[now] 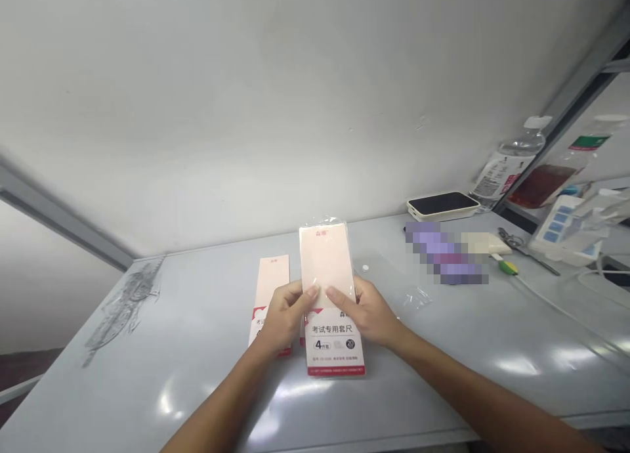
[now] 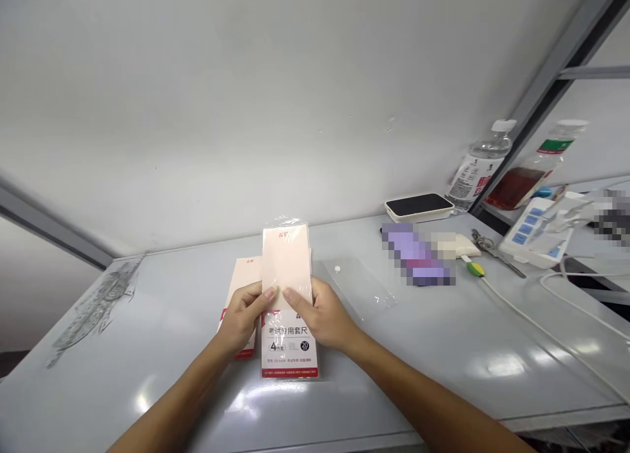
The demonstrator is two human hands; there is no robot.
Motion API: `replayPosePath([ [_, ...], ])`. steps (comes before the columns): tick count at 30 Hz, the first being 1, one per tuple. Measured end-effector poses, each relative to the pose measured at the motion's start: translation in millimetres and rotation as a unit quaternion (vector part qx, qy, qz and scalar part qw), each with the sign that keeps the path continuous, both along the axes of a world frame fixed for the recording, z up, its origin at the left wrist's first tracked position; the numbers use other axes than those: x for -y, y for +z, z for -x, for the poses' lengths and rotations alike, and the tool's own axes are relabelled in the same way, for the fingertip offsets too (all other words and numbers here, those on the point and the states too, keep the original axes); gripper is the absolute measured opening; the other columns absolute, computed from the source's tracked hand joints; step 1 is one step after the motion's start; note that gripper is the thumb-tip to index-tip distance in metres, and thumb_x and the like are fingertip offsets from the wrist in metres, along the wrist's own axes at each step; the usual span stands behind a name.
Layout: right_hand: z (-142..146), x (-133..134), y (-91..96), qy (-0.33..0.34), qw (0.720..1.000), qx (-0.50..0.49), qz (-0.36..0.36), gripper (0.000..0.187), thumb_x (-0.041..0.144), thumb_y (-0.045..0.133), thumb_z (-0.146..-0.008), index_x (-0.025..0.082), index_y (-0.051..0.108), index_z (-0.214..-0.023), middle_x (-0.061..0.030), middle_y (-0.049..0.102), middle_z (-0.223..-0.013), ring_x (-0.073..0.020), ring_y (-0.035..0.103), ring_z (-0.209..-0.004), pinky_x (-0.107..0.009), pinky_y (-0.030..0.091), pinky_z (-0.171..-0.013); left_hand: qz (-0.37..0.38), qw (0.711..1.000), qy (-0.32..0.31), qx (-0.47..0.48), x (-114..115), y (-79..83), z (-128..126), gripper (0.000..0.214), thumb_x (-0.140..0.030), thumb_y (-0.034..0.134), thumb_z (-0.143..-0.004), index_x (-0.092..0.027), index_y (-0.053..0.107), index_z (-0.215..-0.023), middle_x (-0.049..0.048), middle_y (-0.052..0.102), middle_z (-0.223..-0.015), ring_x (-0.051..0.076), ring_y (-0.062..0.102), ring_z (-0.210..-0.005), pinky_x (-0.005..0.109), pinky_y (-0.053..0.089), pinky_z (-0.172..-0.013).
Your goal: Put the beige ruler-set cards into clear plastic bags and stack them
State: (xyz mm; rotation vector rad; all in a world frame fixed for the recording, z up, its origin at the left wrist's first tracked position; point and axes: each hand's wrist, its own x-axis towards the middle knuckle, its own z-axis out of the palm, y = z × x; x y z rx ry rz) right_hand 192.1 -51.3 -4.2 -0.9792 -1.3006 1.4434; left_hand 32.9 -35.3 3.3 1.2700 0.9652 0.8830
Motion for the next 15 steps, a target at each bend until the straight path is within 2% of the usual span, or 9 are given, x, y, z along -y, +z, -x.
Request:
replayPosePath([
  [4, 0, -2, -1.4, -0.014, 0.999, 0.047, 0.004, 0.029, 0.046, 0.054, -0.077, 0.018, 0.056, -0.083, -0.0050, 0.063, -0.075, -0.0213, 0.061, -0.070, -0.031, 0.046, -0.057, 0.006, 1.000, 0.010, -0.017, 1, -3.0, -3, 0.029, -0.042, 0.052, -0.078, -0.014, 0.056, -0.070, 0.0010, 0.055, -0.060, 0.011, 0.051, -0.053, 0.023, 0.039, -0.050],
  [7, -4, -6, -1.6, -0.026, 0.997, 0.065, 0.021, 0.030, 0.047, 0.051, -0.079, 0.018, 0.055, -0.086, -0.0045, 0.064, -0.077, -0.0204, 0.061, -0.070, -0.030, 0.046, -0.058, -0.023, 0.997, 0.037, -0.056, 0, -6.9, -6, 0.032, -0.046, 0.049, -0.078, -0.016, 0.053, -0.069, 0.0002, 0.053, -0.061, 0.011, 0.049, -0.053, 0.022, 0.036, -0.048],
  [9, -8, -10, -2.2, -0.013, 0.997, 0.071, 0.036, 0.031, 0.047, 0.048, -0.080, 0.019, 0.054, -0.092, -0.0037, 0.064, -0.078, -0.0193, 0.061, -0.067, -0.030, 0.046, -0.056, -0.061, 0.986, 0.083, -0.128, -2, -8.8, -5, 0.037, -0.050, 0.047, -0.078, -0.016, 0.051, -0.064, -0.0006, 0.050, -0.058, 0.011, 0.046, -0.052, 0.022, 0.034, -0.048],
  [11, -13, -12, -3.8, -0.003, 0.992, 0.120, 0.044, 0.033, 0.048, 0.047, -0.080, 0.021, 0.053, -0.099, -0.0019, 0.064, -0.072, -0.0177, 0.059, -0.058, -0.029, 0.044, -0.051, -0.089, 0.962, 0.126, -0.227, -6, -9.8, -1, 0.040, -0.054, 0.046, -0.077, -0.018, 0.050, -0.059, -0.0017, 0.047, -0.052, 0.011, 0.044, -0.049, 0.022, 0.030, -0.046],
  [13, -17, -13, -5.3, -0.023, 0.969, 0.244, 0.024, 0.034, 0.049, 0.047, -0.079, 0.022, 0.056, -0.097, -0.0002, 0.061, -0.058, -0.0172, 0.055, -0.049, -0.028, 0.038, -0.046, -0.101, 0.935, 0.143, -0.307, -11, -9.5, 4, 0.041, -0.057, 0.044, -0.076, -0.019, 0.055, -0.064, -0.0017, 0.049, -0.050, 0.013, 0.045, -0.048, 0.023, 0.029, -0.046],
  [15, -20, -15, -5.1, -0.060, 0.919, 0.390, -0.009, 0.034, 0.051, 0.046, -0.078, 0.022, 0.061, -0.090, -0.0012, 0.057, -0.051, -0.0189, 0.054, -0.049, -0.028, 0.034, -0.047, -0.116, 0.917, 0.137, -0.357, -17, -8.4, 12, 0.041, -0.058, 0.042, -0.076, -0.021, 0.060, -0.077, 0.0000, 0.055, -0.056, 0.016, 0.050, -0.054, 0.024, 0.032, -0.049],
])
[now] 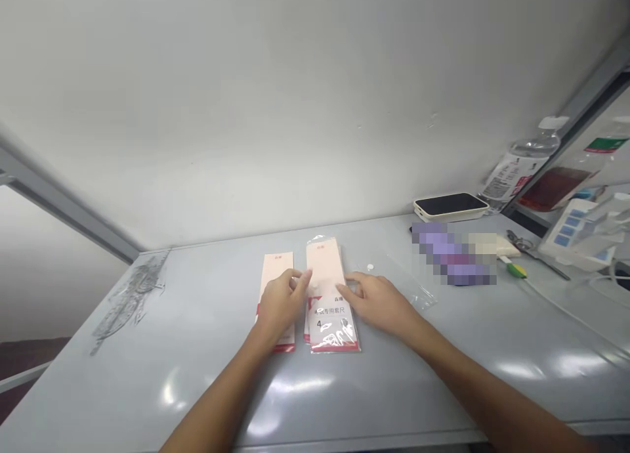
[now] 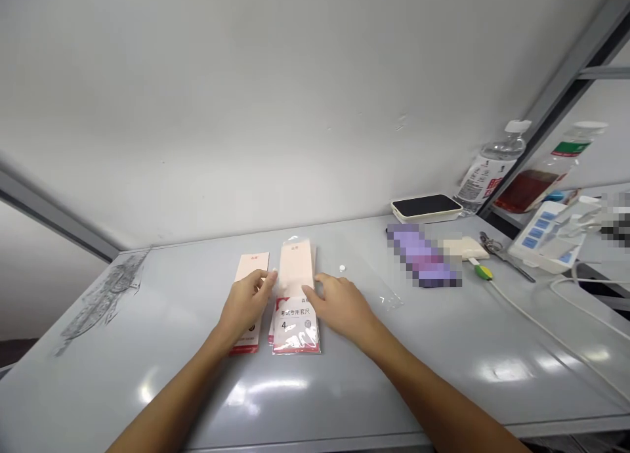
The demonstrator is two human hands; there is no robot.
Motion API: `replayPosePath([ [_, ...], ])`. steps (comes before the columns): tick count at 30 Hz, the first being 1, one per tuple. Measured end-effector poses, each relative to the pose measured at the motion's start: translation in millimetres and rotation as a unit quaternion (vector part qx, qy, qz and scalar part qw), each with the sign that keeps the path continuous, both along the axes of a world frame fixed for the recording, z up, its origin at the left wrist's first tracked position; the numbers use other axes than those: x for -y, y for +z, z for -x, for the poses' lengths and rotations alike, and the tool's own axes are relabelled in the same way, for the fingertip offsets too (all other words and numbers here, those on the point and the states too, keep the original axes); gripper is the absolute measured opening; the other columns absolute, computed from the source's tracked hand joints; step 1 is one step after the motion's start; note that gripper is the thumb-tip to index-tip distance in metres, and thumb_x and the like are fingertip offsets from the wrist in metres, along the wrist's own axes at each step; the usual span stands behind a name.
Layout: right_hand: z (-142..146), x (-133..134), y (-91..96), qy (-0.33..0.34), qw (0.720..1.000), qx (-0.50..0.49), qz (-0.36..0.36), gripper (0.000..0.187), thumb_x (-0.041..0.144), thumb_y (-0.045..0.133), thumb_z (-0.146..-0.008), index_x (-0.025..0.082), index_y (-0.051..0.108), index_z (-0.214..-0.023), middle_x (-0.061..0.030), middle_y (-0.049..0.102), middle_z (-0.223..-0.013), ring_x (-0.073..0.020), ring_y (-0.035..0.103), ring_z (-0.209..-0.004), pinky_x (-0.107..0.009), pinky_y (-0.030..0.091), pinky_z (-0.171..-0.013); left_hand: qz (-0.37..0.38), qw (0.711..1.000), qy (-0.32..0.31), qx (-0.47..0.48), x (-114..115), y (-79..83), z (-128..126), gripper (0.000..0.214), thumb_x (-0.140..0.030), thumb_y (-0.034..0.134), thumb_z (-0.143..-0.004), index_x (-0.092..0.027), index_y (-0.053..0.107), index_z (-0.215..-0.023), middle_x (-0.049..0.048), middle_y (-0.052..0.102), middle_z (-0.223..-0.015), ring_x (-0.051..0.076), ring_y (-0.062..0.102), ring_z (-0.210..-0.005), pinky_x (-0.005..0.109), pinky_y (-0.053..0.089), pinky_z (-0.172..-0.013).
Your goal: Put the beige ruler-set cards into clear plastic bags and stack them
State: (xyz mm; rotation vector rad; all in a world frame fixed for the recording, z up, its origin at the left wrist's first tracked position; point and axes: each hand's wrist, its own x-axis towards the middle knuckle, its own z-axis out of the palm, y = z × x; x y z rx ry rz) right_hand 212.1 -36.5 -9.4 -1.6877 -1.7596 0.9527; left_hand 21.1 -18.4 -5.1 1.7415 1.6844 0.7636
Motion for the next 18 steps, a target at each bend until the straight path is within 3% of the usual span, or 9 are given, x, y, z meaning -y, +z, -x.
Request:
replayPosePath([
  [3, -8, -6, 3.7, -0.027, 0.986, 0.160, -0.022, 0.038, 0.051, 0.040, -0.081, 0.021, 0.063, -0.086, -0.0049, 0.060, -0.058, -0.0222, 0.056, -0.058, -0.030, 0.033, -0.050, -0.025, 0.995, 0.012, -0.100, -8, 2.9, 12, 0.045, -0.060, 0.039, -0.076, -0.022, 0.059, -0.090, 0.0042, 0.061, -0.073, 0.020, 0.056, -0.066, 0.027, 0.035, -0.055],
  [6, -23, -15, 6.7, -0.065, 0.969, 0.236, -0.033, 0.036, 0.047, 0.037, -0.083, 0.022, 0.060, -0.096, -0.0062, 0.064, -0.074, -0.0231, 0.058, -0.069, -0.031, 0.035, -0.055, -0.016, 0.972, 0.068, -0.223, -12, 6.7, 24, 0.059, -0.068, 0.038, -0.070, -0.018, 0.054, -0.099, 0.0119, 0.058, -0.095, 0.027, 0.057, -0.078, 0.030, 0.035, -0.057],
  [9, -41, -24, 5.4, -0.117, 0.945, 0.302, -0.038, 0.041, 0.049, 0.042, -0.079, 0.017, 0.055, -0.102, -0.0110, 0.060, -0.098, -0.0262, 0.056, -0.087, -0.033, 0.038, -0.062, 0.041, 0.946, 0.083, -0.310, -15, 10.2, 32, 0.072, -0.073, 0.048, -0.057, -0.015, 0.050, -0.099, 0.0165, 0.054, -0.098, 0.030, 0.058, -0.078, 0.032, 0.036, -0.056],
  [13, -55, -28, 3.9, -0.112, 0.930, 0.349, 0.020, 0.054, 0.059, 0.052, -0.068, 0.012, 0.054, -0.094, -0.0156, 0.055, -0.098, -0.0301, 0.051, -0.095, -0.033, 0.039, -0.064, 0.123, 0.938, 0.076, -0.316, -17, 13.4, 38, 0.068, -0.070, 0.059, -0.044, -0.017, 0.049, -0.085, 0.0155, 0.056, -0.094, 0.029, 0.059, -0.073, 0.032, 0.038, -0.056],
  [18, -60, -29, 3.4, -0.093, 0.944, 0.306, 0.080, 0.046, 0.057, 0.061, -0.058, 0.017, 0.051, -0.077, -0.0098, 0.058, -0.077, -0.0260, 0.056, -0.074, -0.030, 0.036, -0.054, 0.124, 0.949, 0.083, -0.277, -19, 16.3, 43, 0.058, -0.062, 0.065, -0.044, -0.020, 0.042, -0.076, 0.0134, 0.060, -0.089, 0.029, 0.059, -0.072, 0.031, 0.037, -0.054],
])
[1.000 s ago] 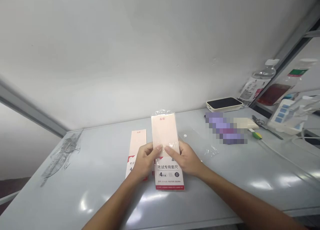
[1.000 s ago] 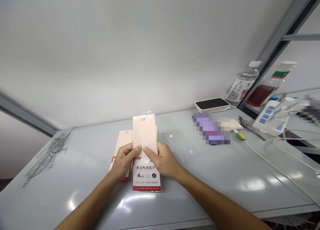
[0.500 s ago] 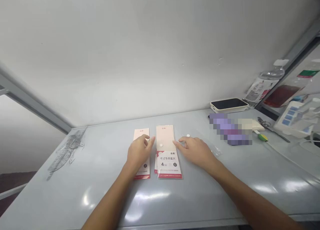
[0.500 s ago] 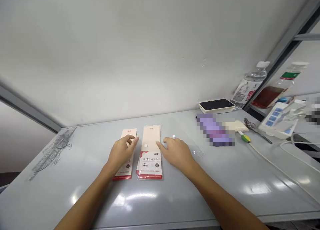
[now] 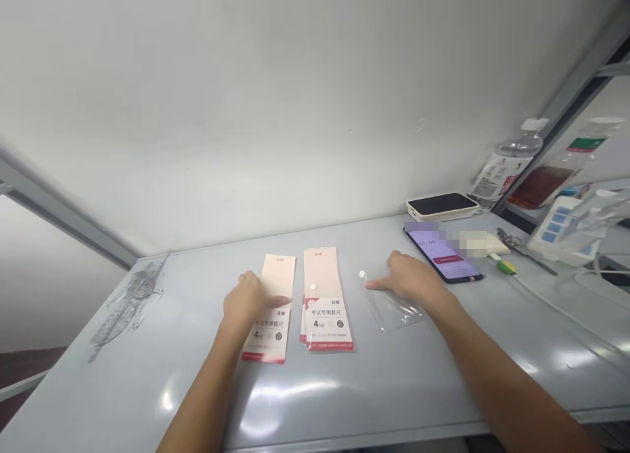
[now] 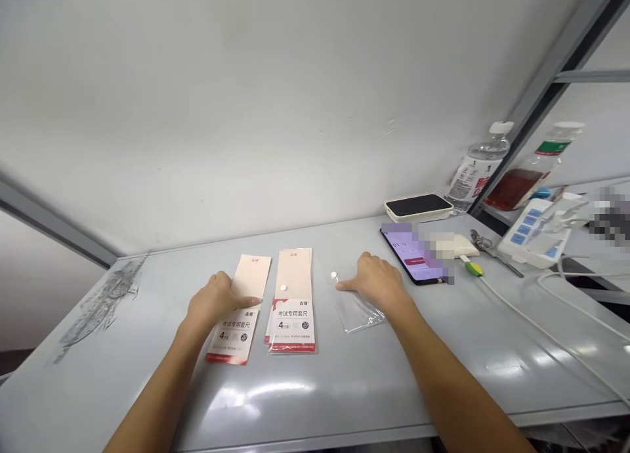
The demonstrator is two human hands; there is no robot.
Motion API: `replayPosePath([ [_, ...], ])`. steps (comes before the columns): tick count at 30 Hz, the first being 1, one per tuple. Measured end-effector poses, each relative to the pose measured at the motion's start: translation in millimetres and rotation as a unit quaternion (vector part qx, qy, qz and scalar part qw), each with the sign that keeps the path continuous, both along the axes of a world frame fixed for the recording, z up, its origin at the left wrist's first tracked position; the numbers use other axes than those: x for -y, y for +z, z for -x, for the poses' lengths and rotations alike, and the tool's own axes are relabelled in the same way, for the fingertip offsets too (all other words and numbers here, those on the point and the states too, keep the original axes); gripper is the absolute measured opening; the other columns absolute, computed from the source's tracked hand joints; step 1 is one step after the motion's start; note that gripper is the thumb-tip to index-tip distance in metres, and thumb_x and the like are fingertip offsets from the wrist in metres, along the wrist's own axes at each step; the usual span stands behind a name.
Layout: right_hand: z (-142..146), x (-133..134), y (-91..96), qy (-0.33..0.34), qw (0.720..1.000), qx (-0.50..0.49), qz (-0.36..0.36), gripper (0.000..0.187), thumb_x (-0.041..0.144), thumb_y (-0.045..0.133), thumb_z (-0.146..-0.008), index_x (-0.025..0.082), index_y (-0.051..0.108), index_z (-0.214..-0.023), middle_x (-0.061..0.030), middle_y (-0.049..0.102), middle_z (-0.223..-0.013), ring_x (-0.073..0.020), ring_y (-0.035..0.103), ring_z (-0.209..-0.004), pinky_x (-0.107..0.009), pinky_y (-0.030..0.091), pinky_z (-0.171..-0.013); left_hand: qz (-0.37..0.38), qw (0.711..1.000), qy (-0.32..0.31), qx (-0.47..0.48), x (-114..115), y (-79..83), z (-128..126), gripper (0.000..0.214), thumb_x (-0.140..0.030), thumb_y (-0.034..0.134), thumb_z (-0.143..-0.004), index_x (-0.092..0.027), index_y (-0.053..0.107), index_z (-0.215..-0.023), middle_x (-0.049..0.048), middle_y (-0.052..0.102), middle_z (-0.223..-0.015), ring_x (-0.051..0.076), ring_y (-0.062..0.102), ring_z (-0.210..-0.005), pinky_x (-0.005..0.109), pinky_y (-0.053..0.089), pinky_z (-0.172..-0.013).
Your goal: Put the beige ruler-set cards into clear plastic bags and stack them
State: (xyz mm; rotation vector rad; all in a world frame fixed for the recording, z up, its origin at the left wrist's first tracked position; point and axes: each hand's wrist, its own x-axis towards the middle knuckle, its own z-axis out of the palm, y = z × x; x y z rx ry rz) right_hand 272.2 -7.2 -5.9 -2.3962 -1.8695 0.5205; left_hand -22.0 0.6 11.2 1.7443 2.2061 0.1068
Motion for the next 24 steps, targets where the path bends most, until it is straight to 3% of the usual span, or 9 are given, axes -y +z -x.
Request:
replayPosePath([
  [3, -3, -3, -2.7, 0.002, 0.996, -0.090, 0.011, 0.037, 0.054, 0.061, -0.061, 0.020, 0.045, -0.064, -0.0040, 0.056, -0.066, -0.0198, 0.054, -0.060, -0.028, 0.033, -0.050, -0.020, 0.996, 0.010, 0.091, -2, 2.0, 3, 0.050, -0.056, 0.064, -0.054, -0.021, 0.039, -0.080, 0.0064, 0.061, -0.075, 0.022, 0.059, -0.060, 0.028, 0.037, -0.048],
  [5, -3, -5, -3.1, 0.010, 0.984, -0.175, -0.040, 0.038, 0.054, 0.056, -0.066, 0.021, 0.039, -0.060, 0.0001, 0.052, -0.060, -0.0150, 0.048, -0.053, -0.026, 0.031, -0.047, -0.028, 0.979, 0.014, 0.200, -3, 4.6, 2, 0.044, -0.052, 0.061, -0.060, -0.022, 0.038, -0.082, 0.0020, 0.061, -0.067, 0.018, 0.057, -0.050, 0.025, 0.035, -0.042],
  [7, 1, -4, -1.0, 0.007, 0.961, -0.241, -0.136, 0.038, 0.052, 0.052, -0.070, 0.021, 0.033, -0.058, 0.0034, 0.043, -0.055, -0.0116, 0.041, -0.049, -0.024, 0.029, -0.046, -0.043, 0.945, 0.010, 0.326, -2, 8.7, -2, 0.040, -0.049, 0.060, -0.064, -0.022, 0.039, -0.086, -0.0005, 0.061, -0.064, 0.015, 0.056, -0.045, 0.023, 0.036, -0.039],
  [10, 14, 3, 6.0, 0.001, 0.914, -0.308, -0.264, 0.032, 0.041, 0.053, -0.074, 0.021, 0.032, -0.061, 0.0055, 0.035, -0.054, -0.0098, 0.034, -0.049, -0.023, 0.029, -0.047, -0.081, 0.869, -0.012, 0.488, 3, 16.7, -10, 0.040, -0.044, 0.062, -0.067, -0.021, 0.043, -0.094, -0.0009, 0.062, -0.063, 0.016, 0.060, -0.050, 0.023, 0.042, -0.041],
  [12, 26, 11, 11.0, 0.015, 0.889, -0.348, -0.297, 0.027, 0.036, 0.053, -0.074, 0.022, 0.033, -0.063, 0.0061, 0.035, -0.055, -0.0092, 0.033, -0.047, -0.023, 0.030, -0.047, -0.093, 0.826, -0.028, 0.555, 9, 21.5, -16, 0.039, -0.042, 0.062, -0.068, -0.018, 0.048, -0.096, 0.0018, 0.064, -0.066, 0.016, 0.062, -0.053, 0.024, 0.046, -0.046],
  [15, 43, 23, 14.3, 0.050, 0.871, -0.371, -0.318, 0.021, 0.028, 0.051, -0.075, 0.022, 0.033, -0.066, 0.0054, 0.037, -0.059, -0.0094, 0.035, -0.049, -0.022, 0.032, -0.047, -0.079, 0.789, -0.044, 0.607, 17, 25.5, -21, 0.039, -0.041, 0.063, -0.069, -0.014, 0.056, -0.097, 0.0077, 0.068, -0.076, 0.019, 0.064, -0.060, 0.027, 0.050, -0.050],
  [18, 54, 30, 11.3, 0.086, 0.872, -0.356, -0.325, 0.018, 0.024, 0.050, -0.075, 0.022, 0.033, -0.067, 0.0055, 0.037, -0.059, -0.0093, 0.036, -0.050, -0.021, 0.033, -0.048, -0.087, 0.781, -0.039, 0.618, 23, 24.5, -26, 0.037, -0.040, 0.062, -0.070, -0.015, 0.059, -0.098, 0.0074, 0.068, -0.079, 0.020, 0.065, -0.062, 0.029, 0.051, -0.051],
  [24, 64, 36, 2.5, 0.171, 0.877, -0.289, -0.345, 0.018, 0.013, 0.047, -0.072, 0.022, 0.031, -0.069, 0.0058, 0.036, -0.059, -0.0086, 0.033, -0.049, -0.021, 0.030, -0.048, -0.155, 0.793, -0.039, 0.588, 34, 14.9, -42, 0.030, -0.036, 0.060, -0.074, -0.014, 0.059, -0.094, 0.0025, 0.064, -0.067, 0.014, 0.060, -0.057, 0.023, 0.049, -0.048],
])
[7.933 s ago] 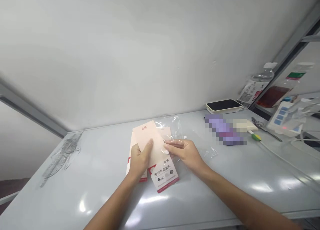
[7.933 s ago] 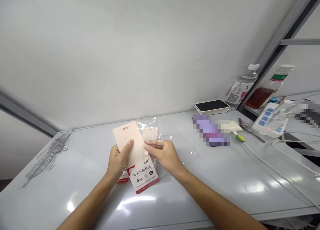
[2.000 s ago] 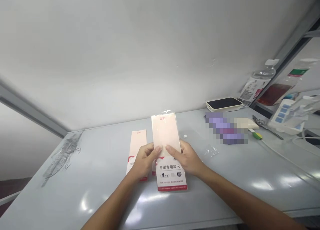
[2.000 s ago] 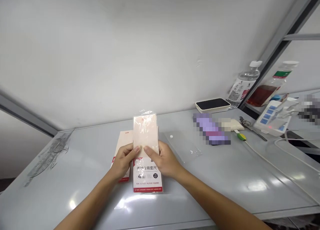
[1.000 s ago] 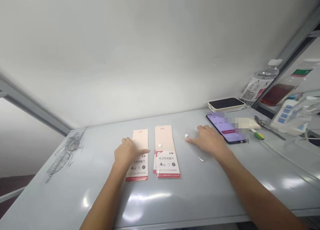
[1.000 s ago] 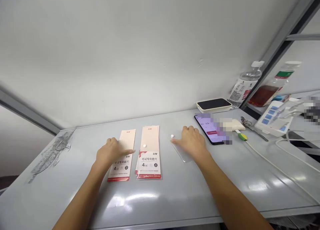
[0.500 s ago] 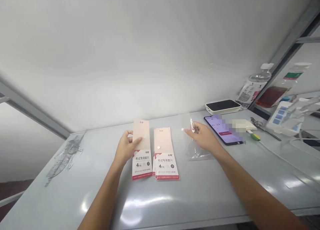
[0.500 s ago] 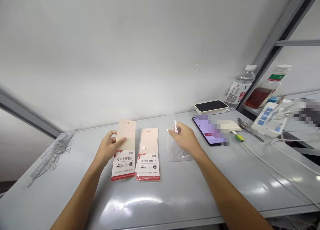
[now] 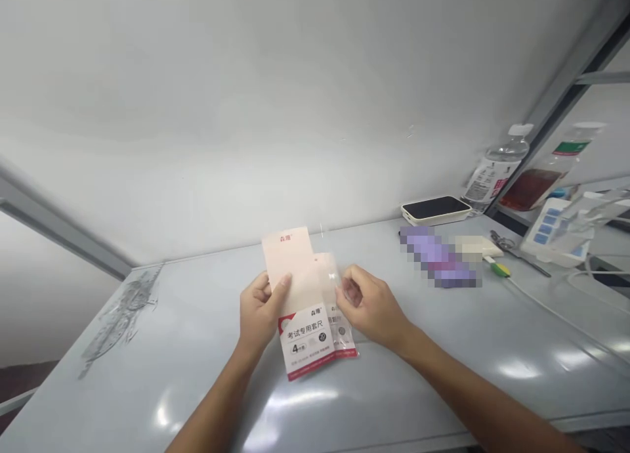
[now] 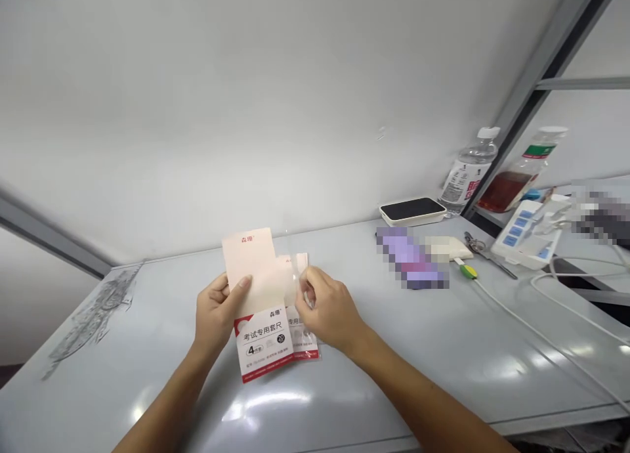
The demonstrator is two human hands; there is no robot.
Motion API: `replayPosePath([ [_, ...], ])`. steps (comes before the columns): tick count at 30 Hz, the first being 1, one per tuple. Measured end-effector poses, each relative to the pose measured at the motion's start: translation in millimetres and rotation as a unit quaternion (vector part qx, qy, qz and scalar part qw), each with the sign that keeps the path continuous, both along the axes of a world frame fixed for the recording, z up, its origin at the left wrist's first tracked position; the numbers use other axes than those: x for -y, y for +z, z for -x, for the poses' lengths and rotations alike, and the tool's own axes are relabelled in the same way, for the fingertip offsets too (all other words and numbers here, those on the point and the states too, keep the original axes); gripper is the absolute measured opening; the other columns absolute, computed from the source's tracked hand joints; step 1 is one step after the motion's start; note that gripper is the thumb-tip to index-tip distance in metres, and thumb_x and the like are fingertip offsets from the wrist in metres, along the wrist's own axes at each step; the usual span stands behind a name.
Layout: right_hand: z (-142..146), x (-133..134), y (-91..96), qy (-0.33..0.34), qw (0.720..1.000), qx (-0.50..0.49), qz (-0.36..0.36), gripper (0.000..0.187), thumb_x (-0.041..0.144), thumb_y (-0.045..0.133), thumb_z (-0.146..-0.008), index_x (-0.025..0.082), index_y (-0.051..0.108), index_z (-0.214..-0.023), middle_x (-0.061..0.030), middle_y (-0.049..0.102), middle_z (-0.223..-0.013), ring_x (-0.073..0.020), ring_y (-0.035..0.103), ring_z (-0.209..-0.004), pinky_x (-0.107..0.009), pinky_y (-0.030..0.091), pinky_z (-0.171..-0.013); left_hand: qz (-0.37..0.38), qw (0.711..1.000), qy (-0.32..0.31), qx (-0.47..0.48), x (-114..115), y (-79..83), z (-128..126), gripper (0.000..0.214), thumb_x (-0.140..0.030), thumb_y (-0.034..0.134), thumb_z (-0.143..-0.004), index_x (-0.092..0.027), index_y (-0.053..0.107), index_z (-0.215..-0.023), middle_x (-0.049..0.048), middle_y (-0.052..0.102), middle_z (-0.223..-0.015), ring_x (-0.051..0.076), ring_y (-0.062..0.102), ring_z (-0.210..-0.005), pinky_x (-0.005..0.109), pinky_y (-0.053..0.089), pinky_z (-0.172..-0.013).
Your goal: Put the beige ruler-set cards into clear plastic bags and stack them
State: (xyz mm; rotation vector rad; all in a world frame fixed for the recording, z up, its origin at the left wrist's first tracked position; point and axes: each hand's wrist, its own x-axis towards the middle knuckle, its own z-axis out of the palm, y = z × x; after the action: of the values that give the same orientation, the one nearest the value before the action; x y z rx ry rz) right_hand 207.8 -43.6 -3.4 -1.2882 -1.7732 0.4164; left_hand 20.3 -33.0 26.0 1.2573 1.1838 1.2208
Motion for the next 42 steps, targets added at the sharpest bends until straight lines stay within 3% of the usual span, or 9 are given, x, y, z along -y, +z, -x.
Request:
replayPosePath([
  [6, 6, 8, 5.2, 0.032, 0.997, 0.028, -0.060, 0.022, 0.008, 0.045, -0.071, 0.021, 0.028, -0.066, 0.0055, 0.033, -0.058, -0.0081, 0.030, -0.048, -0.022, 0.026, -0.046, -0.023, 0.999, 0.040, -0.030, 10, -1.9, -11, 0.027, -0.037, 0.057, -0.076, -0.014, 0.058, -0.089, -0.0018, 0.055, -0.054, 0.009, 0.051, -0.047, 0.018, 0.042, -0.041],
  [12, 9, 13, 8.1, 0.070, 0.995, 0.015, -0.076, 0.026, 0.007, 0.045, -0.073, 0.021, 0.026, -0.064, 0.0047, 0.031, -0.060, -0.0085, 0.027, -0.050, -0.023, 0.025, -0.046, -0.093, 0.985, 0.105, -0.098, 15, -5.8, -13, 0.021, -0.034, 0.055, -0.078, -0.016, 0.051, -0.067, -0.0069, 0.037, -0.044, 0.005, 0.033, -0.040, 0.016, 0.030, -0.036],
  [22, 5, 16, 18.3, 0.082, 0.994, -0.074, 0.013, 0.020, 0.010, 0.047, -0.075, 0.021, 0.034, -0.066, 0.0024, 0.040, -0.067, -0.0101, 0.038, -0.057, -0.024, 0.035, -0.053, -0.262, 0.889, 0.239, -0.289, 10, -8.6, -3, 0.032, -0.025, 0.056, -0.076, -0.017, 0.036, -0.052, -0.0085, 0.028, -0.041, 0.004, 0.022, -0.039, 0.019, 0.020, -0.037],
  [28, 3, 15, 16.5, 0.039, 0.994, -0.087, 0.044, 0.017, 0.011, 0.048, -0.074, 0.021, 0.037, -0.065, 0.0003, 0.047, -0.077, -0.0102, 0.042, -0.058, -0.024, 0.037, -0.051, -0.230, 0.932, 0.190, -0.204, 10, -6.6, -2, 0.020, -0.030, 0.054, -0.079, -0.017, 0.050, -0.065, -0.0064, 0.040, -0.046, 0.006, 0.034, -0.041, 0.019, 0.027, -0.039],
  [31, 5, 15, 14.8, 0.030, 0.995, -0.085, 0.042, 0.017, 0.012, 0.048, -0.074, 0.021, 0.037, -0.064, -0.0009, 0.049, -0.080, -0.0113, 0.046, -0.062, -0.024, 0.038, -0.051, -0.198, 0.958, 0.149, -0.144, 12, -7.0, -6, 0.018, -0.033, 0.047, -0.083, -0.018, 0.055, -0.083, -0.0006, 0.059, -0.069, 0.010, 0.052, -0.060, 0.020, 0.039, -0.051],
  [34, 9, 16, 13.4, 0.026, 0.996, -0.070, 0.045, 0.016, 0.014, 0.048, -0.075, 0.021, 0.037, -0.065, -0.0023, 0.051, -0.085, -0.0103, 0.046, -0.059, -0.024, 0.037, -0.049, -0.180, 0.972, 0.096, -0.118, 13, -16.2, -9, 0.024, -0.035, 0.041, -0.086, -0.019, 0.054, -0.099, 0.0035, 0.062, -0.088, 0.014, 0.057, -0.077, 0.023, 0.044, -0.063],
  [36, 11, 16, 12.0, 0.022, 0.997, -0.058, 0.045, 0.016, 0.015, 0.047, -0.077, 0.021, 0.037, -0.066, -0.0030, 0.052, -0.089, -0.0091, 0.044, -0.055, -0.024, 0.037, -0.049, -0.178, 0.974, 0.059, -0.129, 13, -25.3, -9, 0.025, -0.037, 0.043, -0.084, -0.018, 0.055, -0.095, 0.0037, 0.063, -0.082, 0.015, 0.057, -0.071, 0.024, 0.045, -0.062],
  [40, 12, 15, 8.7, 0.015, 0.997, -0.051, 0.047, 0.017, 0.014, 0.046, -0.077, 0.021, 0.035, -0.066, -0.0033, 0.052, -0.092, -0.0091, 0.046, -0.055, -0.025, 0.039, -0.049, -0.183, 0.961, -0.063, -0.199, 14, -30.3, -13, 0.021, -0.038, 0.061, -0.070, -0.019, 0.059, -0.064, 0.0001, 0.055, -0.053, 0.015, 0.053, -0.054, 0.026, 0.042, -0.053],
  [42, 11, 14, 7.6, 0.009, 0.997, -0.056, 0.057, 0.017, 0.014, 0.046, -0.078, 0.021, 0.036, -0.066, -0.0030, 0.052, -0.092, -0.0091, 0.047, -0.056, -0.024, 0.040, -0.050, -0.161, 0.958, -0.120, -0.204, 14, -23.3, -17, 0.021, -0.035, 0.067, -0.064, -0.020, 0.064, -0.080, 0.0025, 0.063, -0.068, 0.019, 0.058, -0.068, 0.029, 0.046, -0.063],
])
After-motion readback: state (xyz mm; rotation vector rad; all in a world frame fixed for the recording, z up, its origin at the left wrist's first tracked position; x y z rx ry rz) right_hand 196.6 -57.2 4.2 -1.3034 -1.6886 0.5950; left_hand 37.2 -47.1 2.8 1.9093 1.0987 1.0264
